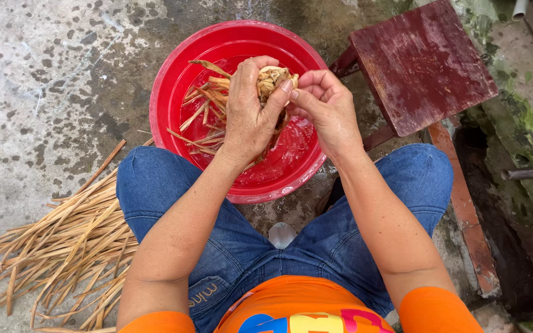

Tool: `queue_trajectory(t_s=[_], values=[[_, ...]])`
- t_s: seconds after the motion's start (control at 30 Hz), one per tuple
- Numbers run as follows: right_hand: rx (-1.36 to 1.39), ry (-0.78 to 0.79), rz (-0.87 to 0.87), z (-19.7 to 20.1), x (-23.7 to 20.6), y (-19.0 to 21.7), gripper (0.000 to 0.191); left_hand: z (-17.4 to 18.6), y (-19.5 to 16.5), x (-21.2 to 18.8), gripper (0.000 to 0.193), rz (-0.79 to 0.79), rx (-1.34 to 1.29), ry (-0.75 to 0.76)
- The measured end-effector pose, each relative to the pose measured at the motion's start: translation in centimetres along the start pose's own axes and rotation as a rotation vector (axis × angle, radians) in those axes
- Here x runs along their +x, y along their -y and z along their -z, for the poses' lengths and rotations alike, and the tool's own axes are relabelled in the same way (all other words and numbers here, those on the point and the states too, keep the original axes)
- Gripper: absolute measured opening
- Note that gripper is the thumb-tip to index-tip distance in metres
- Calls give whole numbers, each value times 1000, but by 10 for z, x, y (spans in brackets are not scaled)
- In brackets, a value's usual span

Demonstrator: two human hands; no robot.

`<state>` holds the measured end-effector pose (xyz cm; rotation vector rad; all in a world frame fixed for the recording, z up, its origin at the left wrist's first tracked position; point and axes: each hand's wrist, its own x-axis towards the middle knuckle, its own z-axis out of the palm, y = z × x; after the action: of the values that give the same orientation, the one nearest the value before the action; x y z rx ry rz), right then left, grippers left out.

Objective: The person sits on a concrete floor and repeatedly dips bundles of dried plant strips into a red basin of water, then wrings them out and places them on a wooden board. The person also ties a bundle of strips together with a thin strip and sets it aside.

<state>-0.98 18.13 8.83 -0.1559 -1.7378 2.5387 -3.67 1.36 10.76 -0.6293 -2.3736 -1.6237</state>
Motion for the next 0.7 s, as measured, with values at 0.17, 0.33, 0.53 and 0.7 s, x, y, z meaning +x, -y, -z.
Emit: queue_trajectory(t_s=[0.17, 0.33, 0.53, 0.7], values=[[138, 56, -82, 6, 2, -9, 20, 3, 9, 5, 43, -9, -40, 7], [12, 25, -46, 3, 8, -25, 13, -1, 15, 3, 42, 29, -93, -19], [-235, -66, 45, -7, 8, -32, 12, -6, 19, 4, 39, -39, -55, -107], [-400, -60, 93, 0, 7, -21, 16, -11, 21, 0, 39, -121, 65, -145]])
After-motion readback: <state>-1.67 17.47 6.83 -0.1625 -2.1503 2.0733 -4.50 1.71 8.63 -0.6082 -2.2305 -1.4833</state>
